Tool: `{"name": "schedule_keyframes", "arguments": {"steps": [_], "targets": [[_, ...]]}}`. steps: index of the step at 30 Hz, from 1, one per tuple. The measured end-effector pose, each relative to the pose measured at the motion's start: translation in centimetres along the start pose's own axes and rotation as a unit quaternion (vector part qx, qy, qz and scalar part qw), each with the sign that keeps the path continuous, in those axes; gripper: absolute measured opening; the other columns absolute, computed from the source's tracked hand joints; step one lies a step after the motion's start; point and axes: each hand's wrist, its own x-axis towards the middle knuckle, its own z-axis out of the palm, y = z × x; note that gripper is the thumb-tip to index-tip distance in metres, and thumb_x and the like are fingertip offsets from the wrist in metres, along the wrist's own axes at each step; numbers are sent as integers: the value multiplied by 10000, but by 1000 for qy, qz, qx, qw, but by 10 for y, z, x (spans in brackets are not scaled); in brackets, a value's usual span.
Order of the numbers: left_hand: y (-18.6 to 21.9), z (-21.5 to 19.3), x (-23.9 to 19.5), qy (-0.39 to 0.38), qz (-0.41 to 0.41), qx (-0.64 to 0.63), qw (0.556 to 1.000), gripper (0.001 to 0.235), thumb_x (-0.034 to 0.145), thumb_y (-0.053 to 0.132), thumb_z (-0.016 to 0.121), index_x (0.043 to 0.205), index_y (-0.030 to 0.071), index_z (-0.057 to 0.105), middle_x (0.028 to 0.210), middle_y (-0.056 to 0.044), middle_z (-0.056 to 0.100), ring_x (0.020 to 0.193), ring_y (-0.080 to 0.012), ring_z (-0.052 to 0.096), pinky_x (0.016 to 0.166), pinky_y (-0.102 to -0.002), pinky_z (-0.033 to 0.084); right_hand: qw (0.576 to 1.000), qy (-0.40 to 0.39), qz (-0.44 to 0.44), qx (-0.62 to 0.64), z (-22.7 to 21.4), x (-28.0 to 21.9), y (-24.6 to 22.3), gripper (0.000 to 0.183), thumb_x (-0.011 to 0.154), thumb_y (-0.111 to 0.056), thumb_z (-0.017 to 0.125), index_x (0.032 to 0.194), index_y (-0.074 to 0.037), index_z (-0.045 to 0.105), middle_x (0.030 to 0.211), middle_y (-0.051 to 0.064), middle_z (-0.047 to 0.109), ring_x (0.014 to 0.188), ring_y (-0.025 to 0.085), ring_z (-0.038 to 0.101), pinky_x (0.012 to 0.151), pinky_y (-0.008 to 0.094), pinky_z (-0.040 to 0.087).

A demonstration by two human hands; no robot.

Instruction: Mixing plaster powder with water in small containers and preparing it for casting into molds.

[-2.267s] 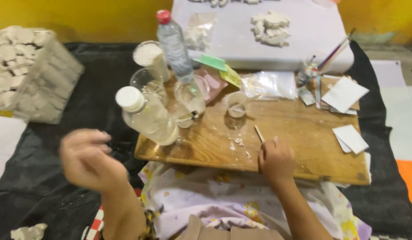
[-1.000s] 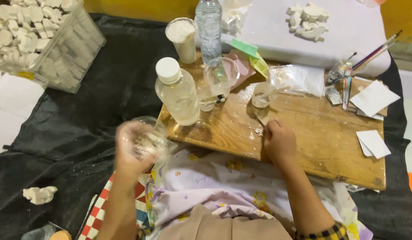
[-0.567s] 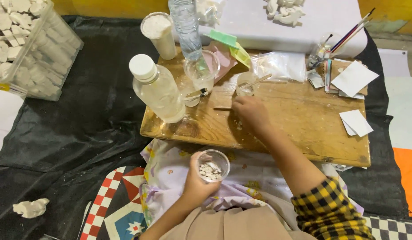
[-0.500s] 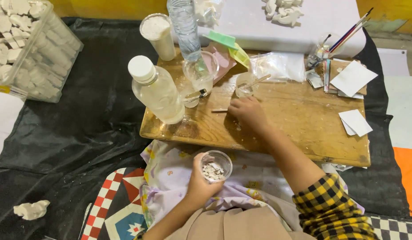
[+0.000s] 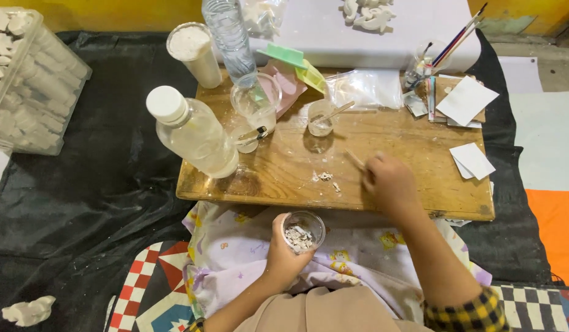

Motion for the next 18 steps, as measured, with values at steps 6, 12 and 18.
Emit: {"name": "schedule_keyframes", "arguments": {"steps": [6, 12, 18], "targets": [[-19, 15, 9, 49, -20, 30, 998, 946, 686, 323, 903, 1431, 172, 339, 1349, -139, 602, 1228, -305, 610, 1019, -416, 497, 977, 75, 93, -177, 51, -45, -15, 127, 829, -235, 650, 882, -119, 643, 799, 88, 605, 675, 312, 592, 530, 453, 464], [-15, 32, 13, 76, -27, -16, 997, 956, 674, 215, 895, 1442, 150, 327, 1396, -151, 565, 1275, -285, 568, 1091, -377, 424, 998, 46, 42, 26, 48, -32, -98, 82, 918, -69, 660, 842, -61, 630, 711, 51, 584, 580, 180, 486, 536, 315, 428], [-17, 35, 11, 85, 41, -33, 995, 931, 691, 259, 898, 1417, 100, 337, 1360, -169, 569, 1240, -294, 582, 1046, -397, 462, 985, -75, 85, 126, 17, -12, -94, 186, 979, -197, 607, 808, -130, 635, 775, 34, 633, 647, 191, 530, 534, 342, 430]]}}
